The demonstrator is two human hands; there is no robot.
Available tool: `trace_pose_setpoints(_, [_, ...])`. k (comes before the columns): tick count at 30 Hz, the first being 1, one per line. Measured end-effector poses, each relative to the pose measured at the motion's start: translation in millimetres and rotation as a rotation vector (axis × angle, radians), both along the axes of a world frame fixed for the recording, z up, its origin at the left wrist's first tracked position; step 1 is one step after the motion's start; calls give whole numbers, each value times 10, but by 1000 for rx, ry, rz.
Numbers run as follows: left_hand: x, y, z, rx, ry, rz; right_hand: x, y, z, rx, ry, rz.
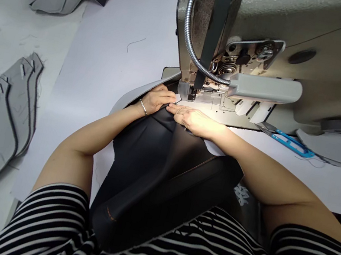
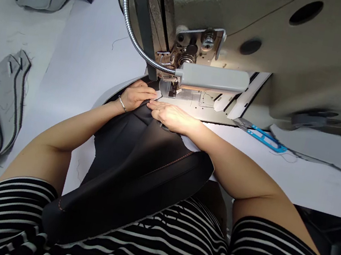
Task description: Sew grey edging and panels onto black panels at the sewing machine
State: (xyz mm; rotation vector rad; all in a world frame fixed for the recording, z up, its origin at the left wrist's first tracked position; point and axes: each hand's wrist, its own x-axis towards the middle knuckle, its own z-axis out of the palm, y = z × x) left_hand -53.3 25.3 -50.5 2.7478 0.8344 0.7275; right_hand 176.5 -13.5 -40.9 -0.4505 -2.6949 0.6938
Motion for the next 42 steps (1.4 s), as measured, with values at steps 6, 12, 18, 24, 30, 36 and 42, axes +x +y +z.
trace_pose_setpoints(6, [11,8,-19,-50,11,10,8,-11,5,3,18,-2])
trace_pose_setpoints(12, [12,3,-27,-117,78,42,33,-35,39,-25,15,-42])
trace_pose_setpoints(18, [91,-15,-94,-155,39,145,181,28,108,3,7,-107])
trace_pose_setpoints(24, [409,-2,-138,-87,19,203,495,218,-12,-115,123,-170])
trace_pose_setpoints(30, [569,-11,-154,-91,11,209,658,236,-104,-207,185,-170])
trace_pose_setpoints(36, [594,-48,-120,-107,36,247,676,223,-81,-217,183,-173])
trace_pose_setpoints(42, [612,-51,-107,-130,31,253,689,220,-50,-190,115,-178])
